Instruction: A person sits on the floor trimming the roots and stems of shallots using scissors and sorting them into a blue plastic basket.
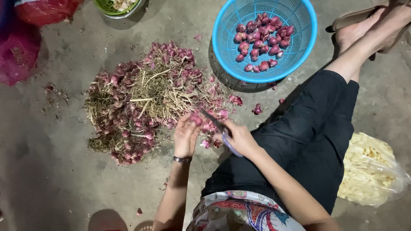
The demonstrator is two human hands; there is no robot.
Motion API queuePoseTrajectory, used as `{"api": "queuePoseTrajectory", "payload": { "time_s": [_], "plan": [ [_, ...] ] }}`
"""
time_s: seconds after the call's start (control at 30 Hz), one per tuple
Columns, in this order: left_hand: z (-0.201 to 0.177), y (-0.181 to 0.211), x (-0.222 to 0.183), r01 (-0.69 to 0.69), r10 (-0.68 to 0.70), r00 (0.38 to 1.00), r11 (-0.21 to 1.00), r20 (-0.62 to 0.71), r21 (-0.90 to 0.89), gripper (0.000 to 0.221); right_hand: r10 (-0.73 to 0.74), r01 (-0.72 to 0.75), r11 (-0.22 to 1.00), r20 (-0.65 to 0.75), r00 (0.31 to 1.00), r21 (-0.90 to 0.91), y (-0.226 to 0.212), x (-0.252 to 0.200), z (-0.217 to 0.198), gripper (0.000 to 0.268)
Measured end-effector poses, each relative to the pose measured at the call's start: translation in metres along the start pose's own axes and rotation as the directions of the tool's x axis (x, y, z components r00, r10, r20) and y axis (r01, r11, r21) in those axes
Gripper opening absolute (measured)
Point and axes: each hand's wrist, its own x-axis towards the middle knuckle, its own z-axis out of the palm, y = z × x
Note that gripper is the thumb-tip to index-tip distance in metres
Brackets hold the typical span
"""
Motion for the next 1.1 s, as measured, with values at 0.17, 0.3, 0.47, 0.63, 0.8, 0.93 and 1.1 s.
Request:
{"api": "queuePoseTrajectory", "payload": {
  "time_s": [0.17, 0.3, 0.47, 0.63, 0.8, 0.93, 1.1],
  "plan": [
    [-0.009, -0.037, -0.014, -0.051, 0.005, 0.991, 0.936, 0.131, 0.349, 0.049, 0.133, -0.082, 0.888, -0.082, 0.988, 0.451, -0.013, 0.013, 0.000, 0.052],
    [-0.015, -0.039, -0.015, -0.065, -0.025, 0.980, 0.897, 0.198, 0.436, 0.053, 0.131, -0.047, 0.718, -0.069, 0.989, 0.694, 0.005, 0.017, 0.011, 0.045],
    [0.001, -0.036, -0.012, 0.022, -0.095, 0.977, 0.935, 0.190, 0.354, 0.050, 0.130, -0.058, 0.775, -0.069, 0.989, 0.630, 0.021, 0.021, 0.020, 0.038],
    [-0.025, -0.044, 0.020, 0.010, -0.001, 0.996, 0.995, 0.095, -0.099, 0.049, 0.113, -0.091, 0.969, -0.086, 0.990, 0.232, 0.005, 0.018, -0.001, 0.044],
    [-0.027, -0.022, 0.024, -0.021, 0.021, 1.000, 0.993, -0.003, -0.117, 0.042, -0.100, 0.098, 0.994, 0.027, 0.995, 0.057, 0.010, 0.016, 0.001, 0.062],
    [-0.031, -0.030, 0.024, 0.011, -0.011, 1.000, 0.994, 0.001, -0.108, 0.038, -0.054, 0.049, 0.997, 0.078, 0.995, 0.058, 0.015, 0.017, 0.004, 0.053],
    [-0.014, -0.031, 0.036, 0.203, -0.188, 0.974, 0.971, -0.124, 0.126, 0.047, 0.176, -0.162, 0.980, 0.127, 0.976, -0.118, 0.016, 0.024, 0.007, 0.036]
  ]
}}
